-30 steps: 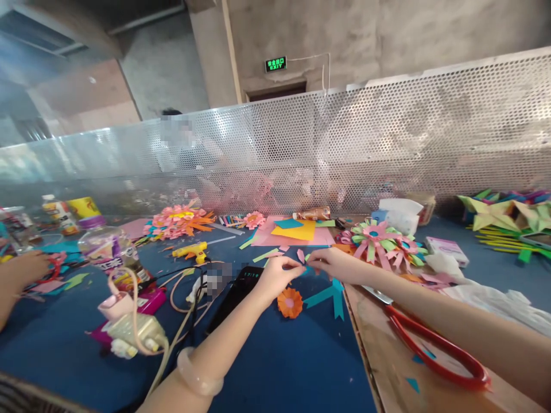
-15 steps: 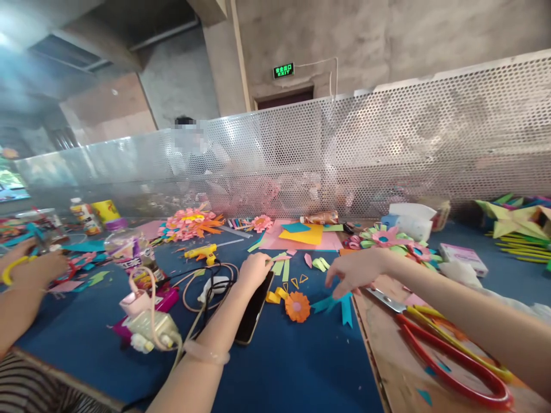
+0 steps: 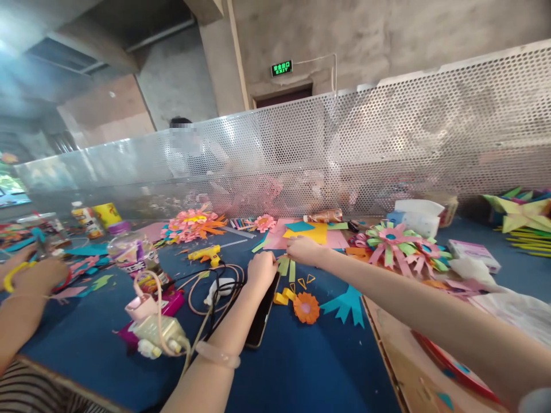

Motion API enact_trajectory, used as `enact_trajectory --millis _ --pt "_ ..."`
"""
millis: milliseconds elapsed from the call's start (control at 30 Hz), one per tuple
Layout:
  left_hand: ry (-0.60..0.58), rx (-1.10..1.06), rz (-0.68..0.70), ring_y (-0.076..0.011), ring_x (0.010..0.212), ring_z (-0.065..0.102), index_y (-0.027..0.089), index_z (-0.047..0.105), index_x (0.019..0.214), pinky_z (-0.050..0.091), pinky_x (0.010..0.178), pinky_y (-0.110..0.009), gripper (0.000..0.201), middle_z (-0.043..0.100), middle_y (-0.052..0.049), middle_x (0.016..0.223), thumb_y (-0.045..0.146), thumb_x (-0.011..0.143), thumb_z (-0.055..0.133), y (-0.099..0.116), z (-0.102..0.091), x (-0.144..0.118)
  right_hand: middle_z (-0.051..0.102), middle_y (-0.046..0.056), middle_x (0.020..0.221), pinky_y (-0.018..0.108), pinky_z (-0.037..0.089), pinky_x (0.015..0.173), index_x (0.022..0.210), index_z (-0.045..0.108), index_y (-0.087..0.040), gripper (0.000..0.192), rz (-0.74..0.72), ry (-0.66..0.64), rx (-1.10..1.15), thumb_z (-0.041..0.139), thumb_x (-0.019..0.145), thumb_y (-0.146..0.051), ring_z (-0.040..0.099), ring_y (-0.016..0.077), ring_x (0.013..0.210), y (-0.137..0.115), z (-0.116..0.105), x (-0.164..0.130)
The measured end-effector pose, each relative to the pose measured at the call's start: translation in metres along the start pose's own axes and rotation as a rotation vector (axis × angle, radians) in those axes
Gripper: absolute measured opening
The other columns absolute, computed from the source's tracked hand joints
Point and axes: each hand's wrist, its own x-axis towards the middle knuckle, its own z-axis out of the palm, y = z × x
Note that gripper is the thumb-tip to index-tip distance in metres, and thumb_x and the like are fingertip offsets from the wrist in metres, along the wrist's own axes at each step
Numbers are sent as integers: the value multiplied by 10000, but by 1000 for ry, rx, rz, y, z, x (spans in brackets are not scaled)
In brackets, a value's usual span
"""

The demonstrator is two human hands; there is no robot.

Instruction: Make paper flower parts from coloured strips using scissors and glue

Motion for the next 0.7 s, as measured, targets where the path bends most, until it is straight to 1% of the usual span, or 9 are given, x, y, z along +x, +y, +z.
enact_trajectory --millis 67,133,233,300,367,433,500,567,700 --pt "10 -13 0 -187 958 582 177 570 1087 492 819 -378 243 580 -77 1119 301 885 514 -2 -2 0 578 78 1131 399 489 835 1097 567 -157 243 -26 48 -68 522 896 -286 581 191 975 7 1 -8" --pt "32 -39 -28 -190 958 582 175 567 1094 493 817 -379 252 578 -77 1121 306 885 514 -7 -6 2 580 76 1126 404 486 839 1089 569 -155 238 -62 80 -126 525 895 -284 579 193 979 19 -5 -21" --pt "83 -66 -143 -201 984 572 172 545 1130 486 832 -400 281 561 -86 1150 307 886 511 -24 -16 13 590 69 1098 406 481 843 1061 580 -153 213 -151 100 -181 520 897 -275 579 190 973 38 -17 -42" --pt "79 -76 -206 -204 988 572 165 544 1132 486 832 -406 287 562 -87 1149 305 883 517 -36 -23 26 599 63 1070 395 485 833 1058 581 -161 200 -202 114 -198 505 906 -266 584 180 951 44 -21 -54" --pt "49 -82 -243 -204 976 579 161 546 1127 494 815 -395 288 568 -83 1132 302 876 530 -46 -27 40 605 57 1042 378 497 806 1062 578 -159 195 -236 134 -207 503 907 -252 591 173 924 44 -19 -61" --pt "24 -85 -256 -202 969 581 156 543 1130 496 811 -397 293 568 -85 1132 301 876 530 -51 -28 55 606 54 1027 359 509 774 1060 577 -155 189 -248 157 -214 508 904 -238 596 168 905 41 -12 -64" --pt "4 -90 -248 -202 967 581 158 543 1131 497 810 -395 293 567 -85 1135 301 876 530 -51 -27 68 601 55 1028 345 515 751 1079 568 -158 198 -245 183 -221 507 904 -229 595 167 896 36 -4 -65" --pt "-6 -99 -233 -201 970 580 165 544 1132 498 809 -390 290 565 -83 1139 299 876 531 -49 -25 77 591 55 1036 338 515 731 1144 534 -167 247 -243 205 -227 501 907 -226 591 171 897 33 1 -66" --pt "15 -124 -213 -203 976 578 169 535 1146 499 808 -390 300 558 -85 1150 297 875 532 -45 -21 86 581 95 1053 311 495 660 1292 433 -170 376 -240 242 -225 446 917 -190 560 211 936 31 3 -74"
